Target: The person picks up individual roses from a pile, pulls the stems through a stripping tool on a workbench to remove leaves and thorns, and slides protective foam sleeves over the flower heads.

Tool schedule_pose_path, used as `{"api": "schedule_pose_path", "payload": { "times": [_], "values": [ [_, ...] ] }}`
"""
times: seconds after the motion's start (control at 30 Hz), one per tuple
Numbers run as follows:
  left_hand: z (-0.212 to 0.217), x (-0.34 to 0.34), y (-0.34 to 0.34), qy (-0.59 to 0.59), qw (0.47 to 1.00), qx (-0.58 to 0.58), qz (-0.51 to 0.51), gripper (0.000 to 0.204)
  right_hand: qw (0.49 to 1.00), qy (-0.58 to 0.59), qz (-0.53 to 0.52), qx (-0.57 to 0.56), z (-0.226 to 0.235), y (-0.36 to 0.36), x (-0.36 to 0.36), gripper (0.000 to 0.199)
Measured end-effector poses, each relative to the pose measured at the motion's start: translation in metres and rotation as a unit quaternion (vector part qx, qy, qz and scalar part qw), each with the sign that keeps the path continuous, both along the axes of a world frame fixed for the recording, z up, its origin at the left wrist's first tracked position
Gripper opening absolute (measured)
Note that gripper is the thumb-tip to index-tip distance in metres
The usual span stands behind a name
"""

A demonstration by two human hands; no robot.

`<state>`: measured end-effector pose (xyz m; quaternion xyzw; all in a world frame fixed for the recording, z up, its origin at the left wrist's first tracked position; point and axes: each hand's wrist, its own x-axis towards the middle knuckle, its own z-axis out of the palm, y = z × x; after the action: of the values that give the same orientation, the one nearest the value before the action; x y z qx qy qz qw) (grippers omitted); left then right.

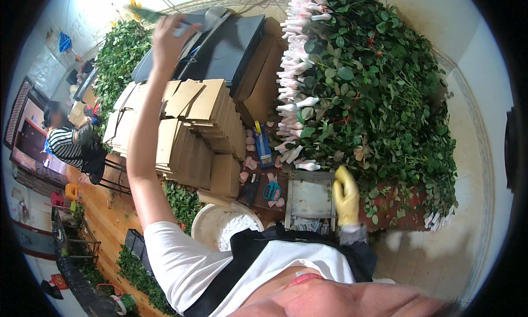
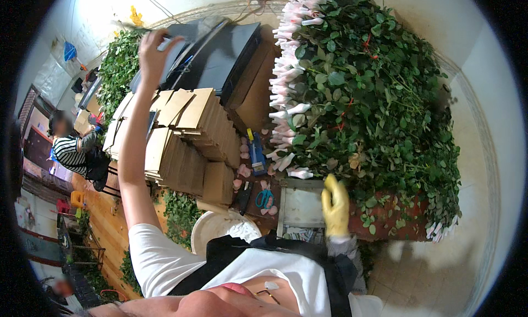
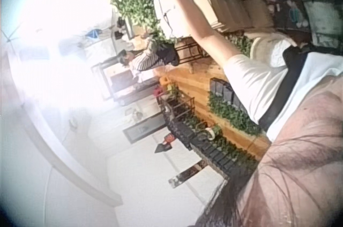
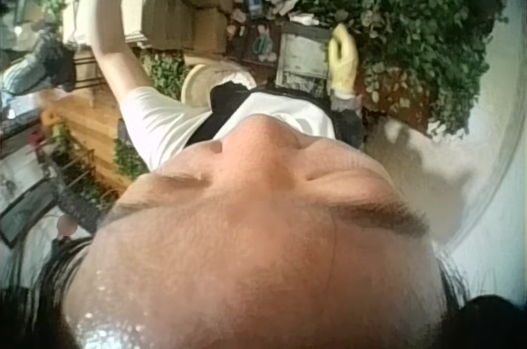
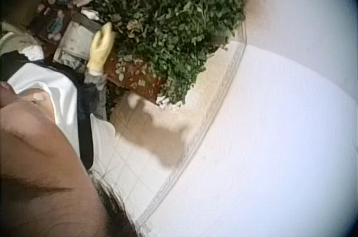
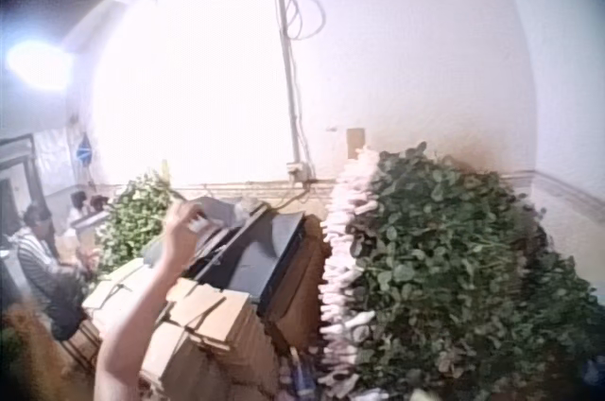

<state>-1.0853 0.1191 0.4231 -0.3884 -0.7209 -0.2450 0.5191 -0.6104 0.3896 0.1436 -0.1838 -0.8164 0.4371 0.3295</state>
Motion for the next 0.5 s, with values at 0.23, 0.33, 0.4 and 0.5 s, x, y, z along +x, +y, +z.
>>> {"api": "schedule_pose_path", "payload": {
  "times": [0.23,0.33,0.4,0.5],
  "values": [
    [-0.078,0.225,0.137,0.121,0.932,-0.296,-0.170,0.027,0.951,0.225,0.212,0.022,0.222,0.017,-0.099,0.098],
    [-0.105,0.268,0.183,0.077,0.917,-0.289,-0.264,0.054,0.993,0.094,0.062,0.044,0.260,0.047,-0.117,0.055],
    [-0.113,0.263,0.181,-0.220,0.859,-0.242,-0.393,0.074,0.984,0.113,-0.084,0.106,0.266,0.065,-0.094,0.039],
    [-0.127,0.207,0.121,-0.628,0.582,0.020,-0.517,0.082,0.919,0.286,-0.027,0.270,0.265,0.087,-0.032,0.031]
  ]
}}
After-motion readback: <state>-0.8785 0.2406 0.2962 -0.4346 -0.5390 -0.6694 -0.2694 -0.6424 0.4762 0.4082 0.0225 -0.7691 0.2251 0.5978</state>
